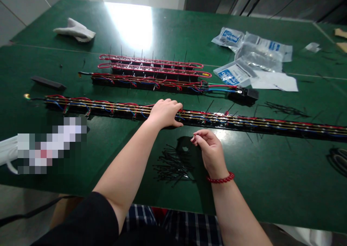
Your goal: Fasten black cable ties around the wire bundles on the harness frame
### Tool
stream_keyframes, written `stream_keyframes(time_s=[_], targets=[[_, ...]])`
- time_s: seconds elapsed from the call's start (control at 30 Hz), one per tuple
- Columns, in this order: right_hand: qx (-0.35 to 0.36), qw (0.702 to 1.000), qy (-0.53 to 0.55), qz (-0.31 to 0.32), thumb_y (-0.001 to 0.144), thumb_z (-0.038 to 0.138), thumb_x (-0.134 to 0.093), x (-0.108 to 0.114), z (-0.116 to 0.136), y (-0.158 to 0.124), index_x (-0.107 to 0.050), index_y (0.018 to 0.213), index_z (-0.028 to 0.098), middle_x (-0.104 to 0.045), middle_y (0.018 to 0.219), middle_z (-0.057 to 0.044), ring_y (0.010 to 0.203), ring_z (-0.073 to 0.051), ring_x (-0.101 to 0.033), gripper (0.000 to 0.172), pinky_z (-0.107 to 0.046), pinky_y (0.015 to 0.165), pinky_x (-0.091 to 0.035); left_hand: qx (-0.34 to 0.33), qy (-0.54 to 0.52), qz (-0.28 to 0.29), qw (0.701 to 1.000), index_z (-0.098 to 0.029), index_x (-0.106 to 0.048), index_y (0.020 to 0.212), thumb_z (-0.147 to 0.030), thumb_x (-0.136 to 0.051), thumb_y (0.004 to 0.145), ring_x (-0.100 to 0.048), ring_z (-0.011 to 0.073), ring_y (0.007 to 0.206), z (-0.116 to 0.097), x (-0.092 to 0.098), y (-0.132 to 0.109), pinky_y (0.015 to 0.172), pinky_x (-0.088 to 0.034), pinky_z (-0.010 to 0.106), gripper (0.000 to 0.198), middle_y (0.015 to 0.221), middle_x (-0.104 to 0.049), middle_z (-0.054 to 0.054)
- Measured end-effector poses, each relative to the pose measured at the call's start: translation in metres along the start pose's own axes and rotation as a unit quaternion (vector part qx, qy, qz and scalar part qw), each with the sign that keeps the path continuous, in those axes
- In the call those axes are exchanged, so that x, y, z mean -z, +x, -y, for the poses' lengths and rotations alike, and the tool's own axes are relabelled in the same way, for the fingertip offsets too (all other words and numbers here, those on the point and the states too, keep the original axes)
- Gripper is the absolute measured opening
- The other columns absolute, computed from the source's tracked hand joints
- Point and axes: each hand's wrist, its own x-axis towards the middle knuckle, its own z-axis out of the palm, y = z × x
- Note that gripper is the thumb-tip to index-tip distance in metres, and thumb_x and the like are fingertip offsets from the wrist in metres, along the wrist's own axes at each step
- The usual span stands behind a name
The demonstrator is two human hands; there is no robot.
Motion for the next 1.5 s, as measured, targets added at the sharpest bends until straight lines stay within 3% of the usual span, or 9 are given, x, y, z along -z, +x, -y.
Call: stream_keyframes(time_s=[0.3,0.6,1.03,1.5], targets=[[-0.006,1.0,0.012,0.001,0.081,0.027,-0.068,0.0,0.0,-0.001,-0.067,0.087,0.022,-0.065,0.073,0.001,0.068,-0.011,-0.058,0.009,-0.025,0.065,-0.045,-0.009,-0.017,0.026,0.999,-0.024,-0.061,0.119,-0.063,-0.073,0.072,-0.058,0.0272,0.112,0.005,-0.001,0.004,0.091,-0.041,0.036,0.062,0.122,-0.067,0.007],[0.001,1.0,0.017,0.003,0.081,0.028,-0.069,0.001,-0.003,0.001,-0.067,0.087,0.022,-0.066,0.074,0.001,0.067,-0.011,-0.058,0.009,-0.024,0.065,-0.046,0.012,-0.013,0.028,0.999,-0.022,-0.062,0.114,-0.066,-0.072,0.07,-0.06,0.0301,0.11,0.002,-0.003,0.005,0.091,-0.042,0.039,0.064,0.117,-0.067,0.009],[0.0,0.999,0.048,0.007,0.08,0.029,-0.068,0.0,-0.003,0.001,-0.066,0.087,0.021,-0.065,0.071,0.001,0.065,-0.011,-0.056,0.011,-0.025,0.064,-0.045,-0.002,-0.021,0.12,0.993,-0.02,-0.059,0.116,-0.065,-0.076,0.064,-0.059,0.0292,0.113,0.005,0.005,0.021,0.087,-0.046,0.033,0.071,0.121,-0.064,0.009],[0.013,0.998,0.055,0.015,0.08,0.028,-0.067,-0.002,-0.003,0.001,-0.064,0.086,0.021,-0.065,0.07,0.002,0.064,-0.011,-0.056,0.01,-0.025,0.064,-0.045,-0.03,-0.031,0.066,0.997,-0.022,-0.059,0.112,-0.065,-0.074,0.065,-0.063,0.0268,0.102,0.008,0.003,0.013,0.079,-0.045,0.031,0.065,0.111,-0.067,0.006]])
